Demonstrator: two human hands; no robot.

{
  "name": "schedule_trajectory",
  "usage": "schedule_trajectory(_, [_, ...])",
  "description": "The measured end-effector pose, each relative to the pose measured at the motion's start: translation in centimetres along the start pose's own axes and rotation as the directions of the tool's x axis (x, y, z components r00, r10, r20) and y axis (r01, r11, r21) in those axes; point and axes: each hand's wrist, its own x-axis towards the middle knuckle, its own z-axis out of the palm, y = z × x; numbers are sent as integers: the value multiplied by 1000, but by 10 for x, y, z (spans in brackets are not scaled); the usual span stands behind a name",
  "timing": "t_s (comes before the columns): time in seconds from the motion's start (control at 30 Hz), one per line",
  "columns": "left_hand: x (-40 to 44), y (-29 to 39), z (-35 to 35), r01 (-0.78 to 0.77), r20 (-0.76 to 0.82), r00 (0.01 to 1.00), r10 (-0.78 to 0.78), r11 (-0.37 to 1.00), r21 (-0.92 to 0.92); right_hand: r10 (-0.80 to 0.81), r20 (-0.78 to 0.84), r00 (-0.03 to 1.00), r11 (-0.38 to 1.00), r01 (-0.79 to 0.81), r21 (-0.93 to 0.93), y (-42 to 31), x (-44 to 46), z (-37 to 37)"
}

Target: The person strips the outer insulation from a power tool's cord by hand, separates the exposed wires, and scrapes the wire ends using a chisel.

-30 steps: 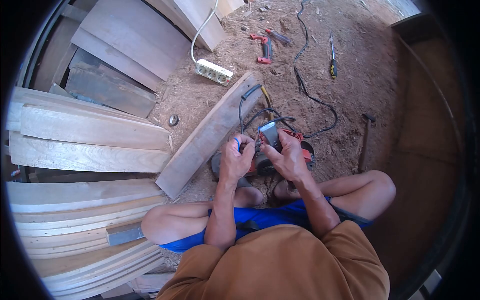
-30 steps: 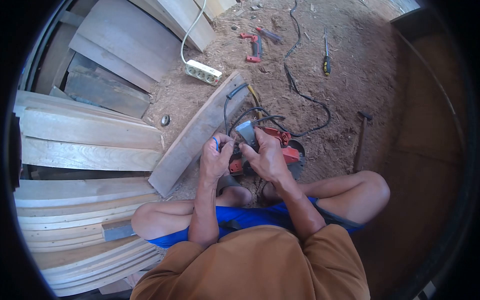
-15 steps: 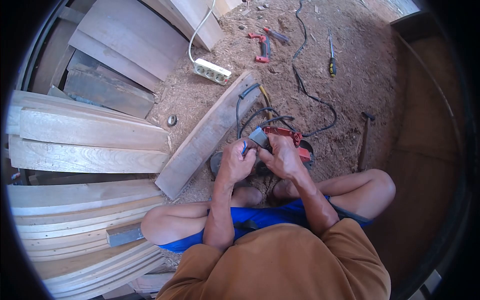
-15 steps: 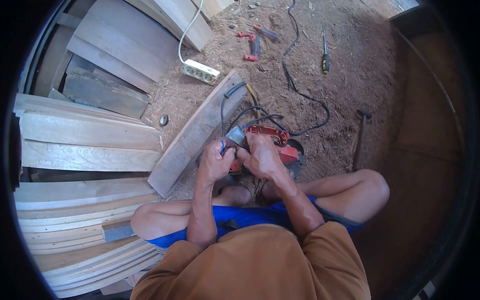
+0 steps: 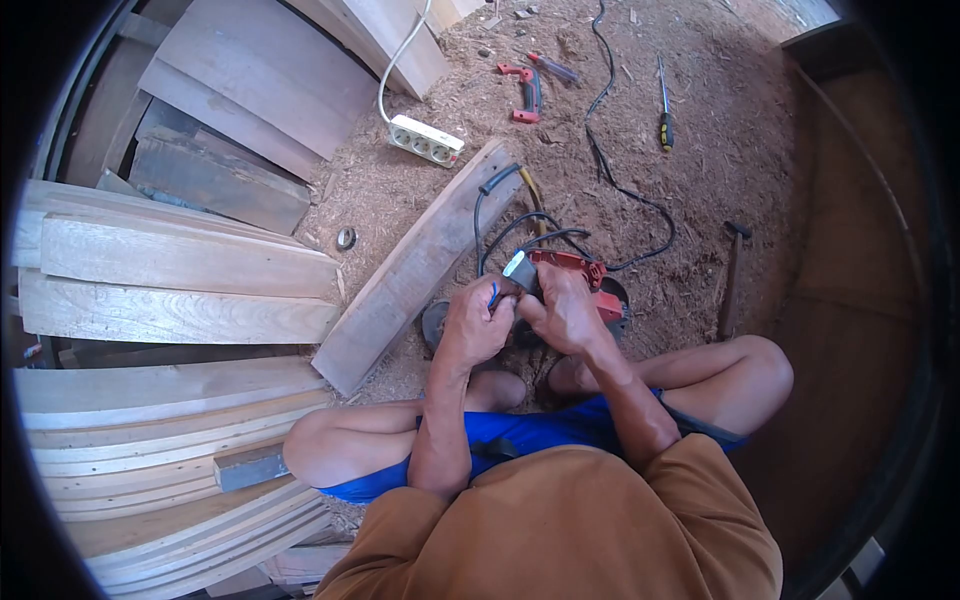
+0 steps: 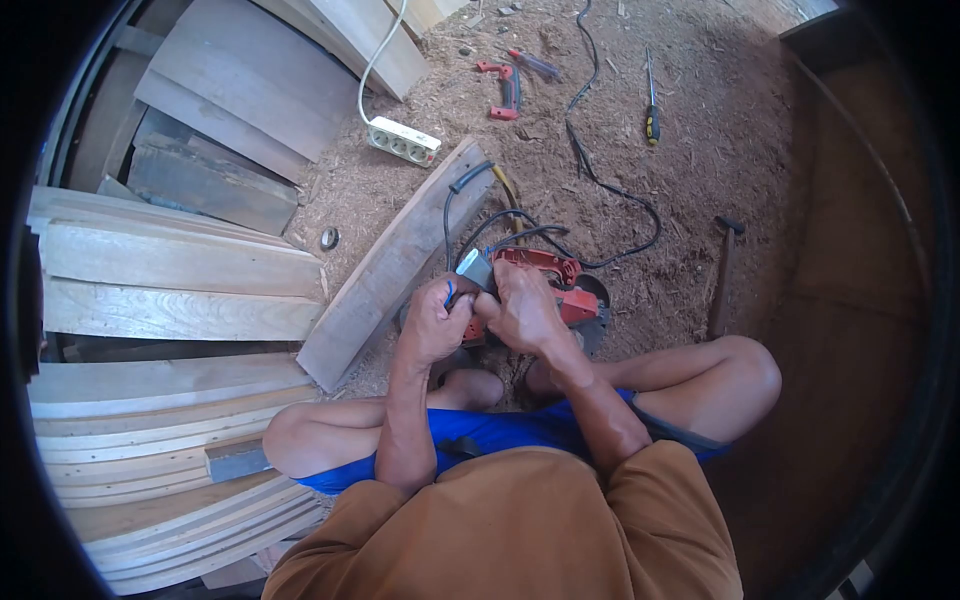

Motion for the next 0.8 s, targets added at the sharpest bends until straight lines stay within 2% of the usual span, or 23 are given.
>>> schedule_trajectory(0.03, [0,1,0,0,3,1000,0,1000,13,-45,-63,997,996,40,-77,3,-2,6])
schedule_trajectory(0.13, [-3,3,-1,281,86,960,-268,929,-241,34,12,999,986,-35,163,8,0,5])
schedule_trajectory(0.23, [-1,1,-6,323,150,946,-289,886,-332,150,130,980,880,-192,435,11,2,-1])
schedule_trajectory(0.27, [0,1,-5,323,139,946,-292,876,-359,147,138,979,853,-196,483,11,1,-3])
schedule_trajectory(0.37, [2,6,-3,321,119,946,-300,837,-442,201,170,965,814,-261,519,17,2,-8])
schedule_trajectory(0.43, [2,11,-4,326,120,944,-309,802,-501,194,110,975,780,-222,585,19,1,-4])
schedule_trajectory(0.47, [2,11,-5,340,129,939,-318,808,-481,192,81,978,761,-201,617,20,1,-3])
schedule_trajectory(0.57, [1,10,-7,378,145,925,-351,822,-425,118,179,977,759,-205,619,6,2,-11])
schedule_trajectory(0.67, [2,8,-5,396,123,917,-379,837,-378,172,129,977,775,-215,594,-1,0,-8])
schedule_trajectory(0.73, [3,11,-3,388,88,920,-382,854,-346,245,147,958,739,-283,611,2,0,-6])
schedule_trajectory(0.8, [4,8,4,310,44,946,-321,858,-408,310,162,937,675,-337,657,6,1,-4])
